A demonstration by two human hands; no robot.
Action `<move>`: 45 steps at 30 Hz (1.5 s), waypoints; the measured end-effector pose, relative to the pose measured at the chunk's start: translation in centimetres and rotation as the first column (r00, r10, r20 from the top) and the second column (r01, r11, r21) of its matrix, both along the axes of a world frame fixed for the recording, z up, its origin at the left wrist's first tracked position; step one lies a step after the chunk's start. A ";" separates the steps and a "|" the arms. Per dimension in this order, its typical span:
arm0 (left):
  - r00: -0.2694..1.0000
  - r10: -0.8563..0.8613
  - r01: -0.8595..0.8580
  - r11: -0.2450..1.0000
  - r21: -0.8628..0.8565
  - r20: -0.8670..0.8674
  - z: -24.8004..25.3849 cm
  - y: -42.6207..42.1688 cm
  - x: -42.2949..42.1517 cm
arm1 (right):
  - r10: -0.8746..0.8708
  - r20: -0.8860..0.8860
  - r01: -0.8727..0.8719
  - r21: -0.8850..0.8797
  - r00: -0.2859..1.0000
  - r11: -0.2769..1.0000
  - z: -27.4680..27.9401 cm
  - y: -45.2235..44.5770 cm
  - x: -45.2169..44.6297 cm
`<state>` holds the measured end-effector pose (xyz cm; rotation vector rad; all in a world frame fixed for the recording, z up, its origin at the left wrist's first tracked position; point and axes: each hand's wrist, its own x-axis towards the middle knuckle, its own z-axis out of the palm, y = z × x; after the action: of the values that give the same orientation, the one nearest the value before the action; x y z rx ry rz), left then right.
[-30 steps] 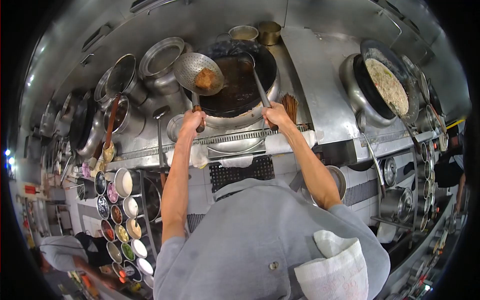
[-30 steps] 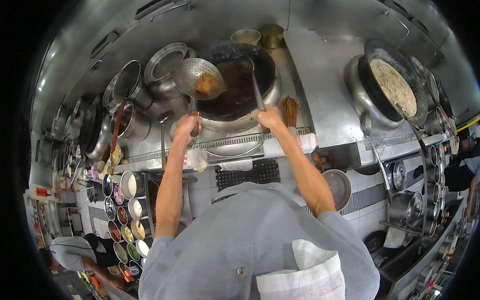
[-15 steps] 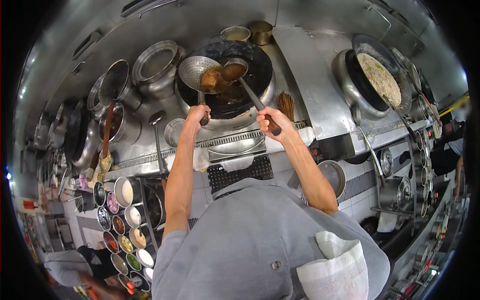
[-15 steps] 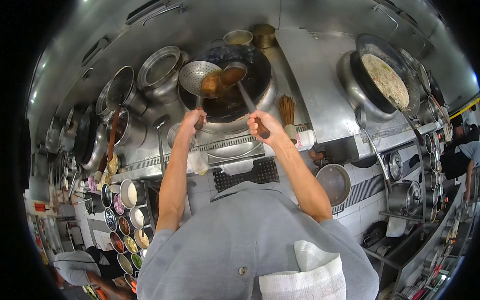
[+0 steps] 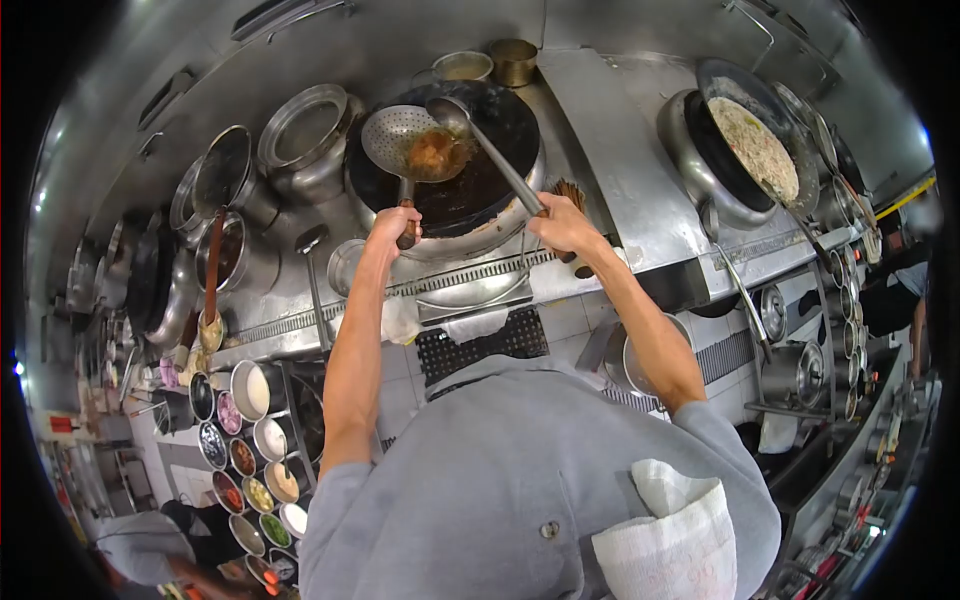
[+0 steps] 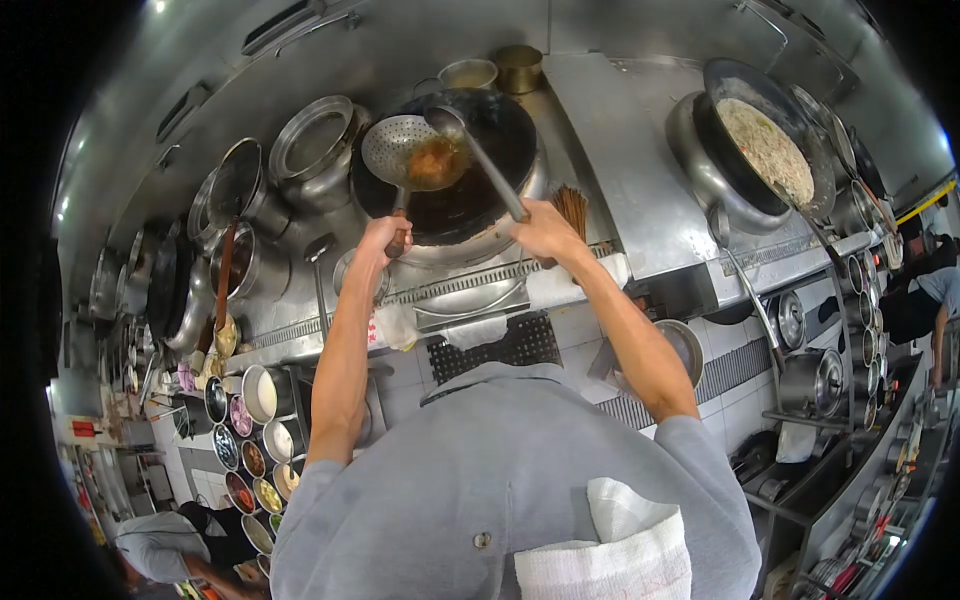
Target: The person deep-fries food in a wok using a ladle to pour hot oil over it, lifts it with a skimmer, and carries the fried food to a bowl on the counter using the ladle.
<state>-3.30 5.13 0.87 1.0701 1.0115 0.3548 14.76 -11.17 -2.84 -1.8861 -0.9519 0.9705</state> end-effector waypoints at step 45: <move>0.994 0.083 -0.073 0.989 0.131 -0.072 -2.1 -0.9 -3.0 | -0.039 -0.982 0.313 0.020 0.184 0.950 -2.7 -0.3 -4.3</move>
<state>-6.33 4.28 -1.23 1.1689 1.1140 0.4500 10.43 -11.51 -5.56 -0.7380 0.0173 1.5203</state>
